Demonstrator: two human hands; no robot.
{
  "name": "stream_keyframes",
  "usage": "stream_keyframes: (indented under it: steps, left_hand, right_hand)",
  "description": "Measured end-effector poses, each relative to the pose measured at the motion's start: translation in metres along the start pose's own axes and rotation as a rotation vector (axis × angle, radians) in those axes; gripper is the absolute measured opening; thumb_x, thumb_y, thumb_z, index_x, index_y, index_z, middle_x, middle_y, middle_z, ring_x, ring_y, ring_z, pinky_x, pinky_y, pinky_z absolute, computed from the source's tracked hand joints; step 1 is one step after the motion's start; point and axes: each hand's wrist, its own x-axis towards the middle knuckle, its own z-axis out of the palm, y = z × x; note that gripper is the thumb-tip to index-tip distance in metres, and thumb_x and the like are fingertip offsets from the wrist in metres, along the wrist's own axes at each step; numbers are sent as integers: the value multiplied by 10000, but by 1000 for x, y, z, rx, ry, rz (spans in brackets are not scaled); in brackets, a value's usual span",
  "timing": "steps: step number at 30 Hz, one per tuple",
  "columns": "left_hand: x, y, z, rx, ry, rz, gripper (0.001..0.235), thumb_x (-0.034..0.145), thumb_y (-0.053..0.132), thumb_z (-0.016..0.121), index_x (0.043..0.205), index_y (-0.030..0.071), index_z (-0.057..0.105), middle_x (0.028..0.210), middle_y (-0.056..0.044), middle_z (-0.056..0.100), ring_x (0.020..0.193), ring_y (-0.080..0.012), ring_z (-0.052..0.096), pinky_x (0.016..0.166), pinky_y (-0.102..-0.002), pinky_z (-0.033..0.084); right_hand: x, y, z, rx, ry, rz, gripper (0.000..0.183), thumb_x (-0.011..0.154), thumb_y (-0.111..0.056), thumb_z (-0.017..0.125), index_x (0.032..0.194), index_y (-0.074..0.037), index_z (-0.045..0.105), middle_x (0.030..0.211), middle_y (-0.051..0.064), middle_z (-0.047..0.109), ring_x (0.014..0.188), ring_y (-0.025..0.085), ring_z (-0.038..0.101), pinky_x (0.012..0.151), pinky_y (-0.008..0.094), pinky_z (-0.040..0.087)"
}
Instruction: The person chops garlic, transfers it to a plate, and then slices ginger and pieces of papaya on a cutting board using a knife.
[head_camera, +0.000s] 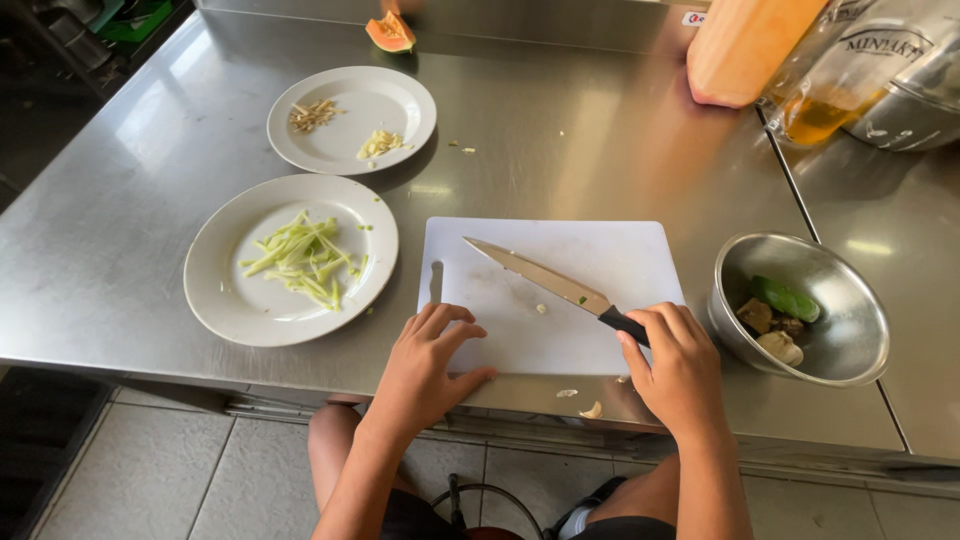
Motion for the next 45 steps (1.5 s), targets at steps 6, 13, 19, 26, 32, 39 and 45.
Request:
stream_keyframes:
  steps: [6, 13, 19, 26, 32, 39, 45]
  left_hand:
    - [7, 2, 4, 3, -46, -47, 462, 661, 248, 898, 1056, 95, 714, 1177, -40, 673, 1160, -283, 612, 998, -437, 465]
    - [4, 0, 10, 152, 75, -168, 965, 559, 432, 941, 1332, 16, 540, 1375, -180, 568, 1322, -385, 471, 1086, -499, 380]
    - [-3, -8, 14, 142, 77, -212, 991, 586, 470, 935, 1353, -1, 520, 1366, -213, 563, 1339, -391, 472, 1100, -499, 379]
    - [-5, -10, 14, 156, 77, -204, 952, 613, 486, 918, 1328, -14, 538, 1353, -172, 597, 1332, -369, 506, 1096, -494, 394]
    - [1, -3, 11, 189, 91, -162, 948, 552, 462, 936, 1283, -8, 557, 1337, -197, 585, 1316, -412, 485, 1079, -522, 418]
    - [63, 62, 18, 36, 116, 89, 731, 690, 373, 912, 1220, -20, 598, 1358, -227, 577, 1330, -442, 476, 1069, -530, 427]
    - [141, 130, 83, -104, -190, 531, 408, 837, 169, 790, 1182, 23, 630, 1185, -132, 649, 1146, -336, 612, 986, -458, 485]
  right_hand:
    - [-20, -14, -19, 170, 40, 260, 206, 932, -120, 689, 1116, -28, 667, 982, 108, 702, 766, 270, 702, 644, 368, 537]
    - [-33, -60, -34, 347, -72, 222, 304, 961, -88, 618, 1258, -45, 665, 959, 124, 719, 821, 250, 721, 714, 343, 539]
    - [-29, -71, -24, 380, -227, 439, 341, 946, -120, 629, 1281, -99, 692, 928, 109, 760, 709, 249, 713, 668, 346, 542]
    - [-49, -57, -58, 83, -75, 578, 327, 955, -124, 639, 1271, -95, 717, 956, 177, 735, 771, 313, 695, 717, 372, 536]
    - [-84, -46, -69, 88, 70, 710, 322, 990, -135, 615, 1297, -93, 701, 981, 133, 761, 735, 199, 712, 679, 316, 542]
    - [-107, -41, -60, 251, 168, 687, 343, 971, -133, 625, 1302, -83, 700, 898, 89, 776, 757, 134, 730, 695, 268, 558]
    - [-109, -41, -60, 270, 251, 498, 290, 953, -90, 653, 1222, 13, 690, 1049, 129, 762, 964, 183, 737, 831, 299, 560]
